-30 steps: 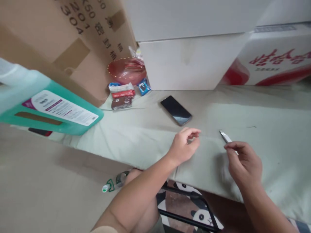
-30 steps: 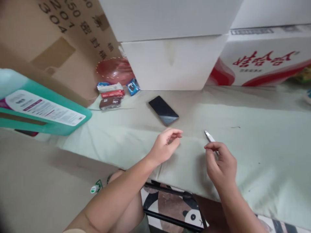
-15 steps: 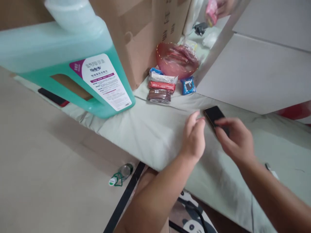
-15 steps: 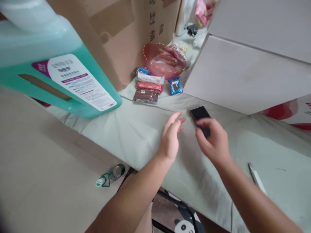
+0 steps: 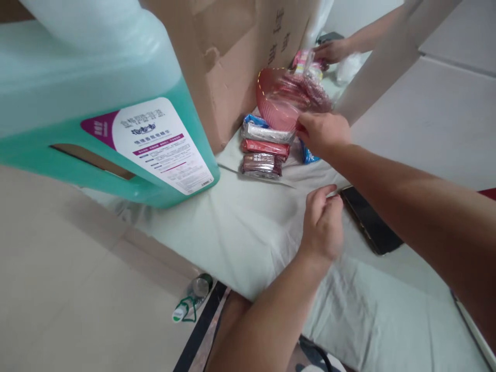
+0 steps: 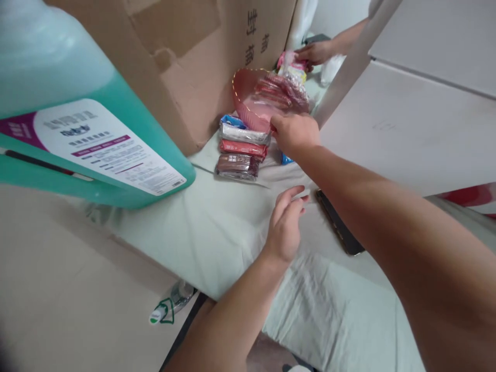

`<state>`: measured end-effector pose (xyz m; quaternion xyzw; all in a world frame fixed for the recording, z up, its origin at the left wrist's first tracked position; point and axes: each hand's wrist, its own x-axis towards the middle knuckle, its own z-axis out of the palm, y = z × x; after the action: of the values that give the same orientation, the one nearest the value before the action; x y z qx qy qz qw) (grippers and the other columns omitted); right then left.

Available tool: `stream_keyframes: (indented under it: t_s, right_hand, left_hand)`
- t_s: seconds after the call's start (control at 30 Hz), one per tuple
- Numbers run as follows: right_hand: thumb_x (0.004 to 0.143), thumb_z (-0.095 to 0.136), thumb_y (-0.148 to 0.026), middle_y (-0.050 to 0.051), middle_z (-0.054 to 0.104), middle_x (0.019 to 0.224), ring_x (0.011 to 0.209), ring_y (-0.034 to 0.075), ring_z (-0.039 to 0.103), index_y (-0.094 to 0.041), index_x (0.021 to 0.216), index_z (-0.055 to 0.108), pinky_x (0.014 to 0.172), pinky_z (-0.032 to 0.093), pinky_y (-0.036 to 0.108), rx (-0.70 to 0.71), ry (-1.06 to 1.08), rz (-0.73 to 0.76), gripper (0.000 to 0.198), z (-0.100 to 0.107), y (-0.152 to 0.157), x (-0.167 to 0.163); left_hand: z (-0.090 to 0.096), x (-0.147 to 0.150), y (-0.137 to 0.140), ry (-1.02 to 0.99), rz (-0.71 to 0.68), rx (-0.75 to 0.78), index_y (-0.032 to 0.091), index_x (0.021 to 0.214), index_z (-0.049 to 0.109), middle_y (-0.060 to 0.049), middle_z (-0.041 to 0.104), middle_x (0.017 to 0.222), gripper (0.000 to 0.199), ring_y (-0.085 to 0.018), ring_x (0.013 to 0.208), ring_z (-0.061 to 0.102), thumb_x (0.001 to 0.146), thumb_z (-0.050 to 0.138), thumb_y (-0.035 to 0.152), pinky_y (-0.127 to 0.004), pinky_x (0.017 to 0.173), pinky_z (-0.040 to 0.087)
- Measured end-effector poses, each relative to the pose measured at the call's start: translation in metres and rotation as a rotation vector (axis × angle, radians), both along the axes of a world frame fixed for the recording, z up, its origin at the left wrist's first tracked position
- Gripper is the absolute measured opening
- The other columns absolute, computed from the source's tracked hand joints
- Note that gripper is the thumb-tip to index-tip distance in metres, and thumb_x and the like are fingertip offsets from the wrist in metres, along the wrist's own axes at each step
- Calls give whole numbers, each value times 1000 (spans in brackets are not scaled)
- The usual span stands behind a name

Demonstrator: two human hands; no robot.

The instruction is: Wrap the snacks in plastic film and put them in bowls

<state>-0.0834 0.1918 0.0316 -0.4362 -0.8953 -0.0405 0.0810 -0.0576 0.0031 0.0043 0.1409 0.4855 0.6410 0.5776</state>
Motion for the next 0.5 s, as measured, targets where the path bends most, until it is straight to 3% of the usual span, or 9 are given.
stream_keyframes:
  t_s: [0.17,0.27,0.37,0.47,0.5]
  right_hand:
    - [100,51,-28,14,74,116,107,24,68,-10,114,67,93,46,39,-1,21,74,29,28,-37,20]
    - [100,50,-30,11,75,108,100,21,69,-13,111,65,93,47,37,115,154,137,25,39,-76,53]
    - [99,51,-31,6,76,94,86,20,70,-22,103,64,82,51,36,328,336,194,17,39,-125,109]
    - [93,62,-27,3,75,83,78,21,73,-30,97,62,73,53,36,410,427,146,5,30,-177,183]
    - [90,65,-25,2,75,80,76,21,74,-33,96,62,70,53,36,424,407,129,10,25,-192,209]
  left_hand:
    - [4,1,0,-91,61,-82,21,96,63,-6,66,112,14,-20,113,65,90,51,23,-32,101,45]
    - [7,3,-3,-147,124,-74,21,86,58,-2,63,96,9,-17,97,68,89,49,23,-29,89,46]
    - [8,6,-7,-146,151,-40,20,79,54,0,57,85,9,-14,83,66,88,51,22,-27,80,44]
    - [10,11,-11,-134,118,-24,19,75,52,2,53,75,11,-11,72,61,86,51,19,-25,74,43]
    - [11,14,-12,-126,96,-24,19,74,51,2,52,73,12,-11,69,59,86,51,19,-25,73,42]
